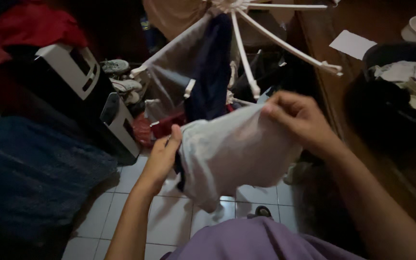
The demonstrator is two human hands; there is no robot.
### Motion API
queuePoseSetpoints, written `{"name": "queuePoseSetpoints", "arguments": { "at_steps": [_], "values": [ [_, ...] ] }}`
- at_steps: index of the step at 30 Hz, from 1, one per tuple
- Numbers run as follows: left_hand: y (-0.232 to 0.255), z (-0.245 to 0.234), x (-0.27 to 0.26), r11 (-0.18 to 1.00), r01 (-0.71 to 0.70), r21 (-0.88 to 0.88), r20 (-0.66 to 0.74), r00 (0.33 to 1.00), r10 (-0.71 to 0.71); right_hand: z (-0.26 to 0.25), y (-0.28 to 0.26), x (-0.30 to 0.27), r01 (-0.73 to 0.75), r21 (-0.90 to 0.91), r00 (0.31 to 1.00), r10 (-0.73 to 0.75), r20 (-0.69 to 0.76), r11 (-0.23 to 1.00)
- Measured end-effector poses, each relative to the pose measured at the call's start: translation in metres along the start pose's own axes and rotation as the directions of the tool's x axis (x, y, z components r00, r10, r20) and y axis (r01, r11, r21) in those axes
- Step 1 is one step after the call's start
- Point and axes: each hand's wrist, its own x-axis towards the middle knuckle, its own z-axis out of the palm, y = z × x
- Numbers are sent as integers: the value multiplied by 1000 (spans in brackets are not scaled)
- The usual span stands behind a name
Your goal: The person takes various pieces of clothing from a black laundry basket and hangs them on a white radial drying rack. The items include underwear, socks, and shirts, which are draped over the rack's arms one by one.
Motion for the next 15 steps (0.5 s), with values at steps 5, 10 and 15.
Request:
{"name": "queuePoseSetpoints", "arguments": {
  "at_steps": [5, 10, 15],
  "values": [
    [32, -12, -1, 922, -154, 355, -102, 974, 202, 3, -23, 12, 243, -191, 950, -273, -153, 951],
    [40, -19, 12, 946, -261, 190, -56, 959, 276, -5, -50, 36, -26, -30, 992, 22, -125, 999],
    [23, -16, 28, 964, -69, -256, 150, 983, 110, -6, -56, 58, -187, 51, 980, 190, -64, 981]
  ]
}}
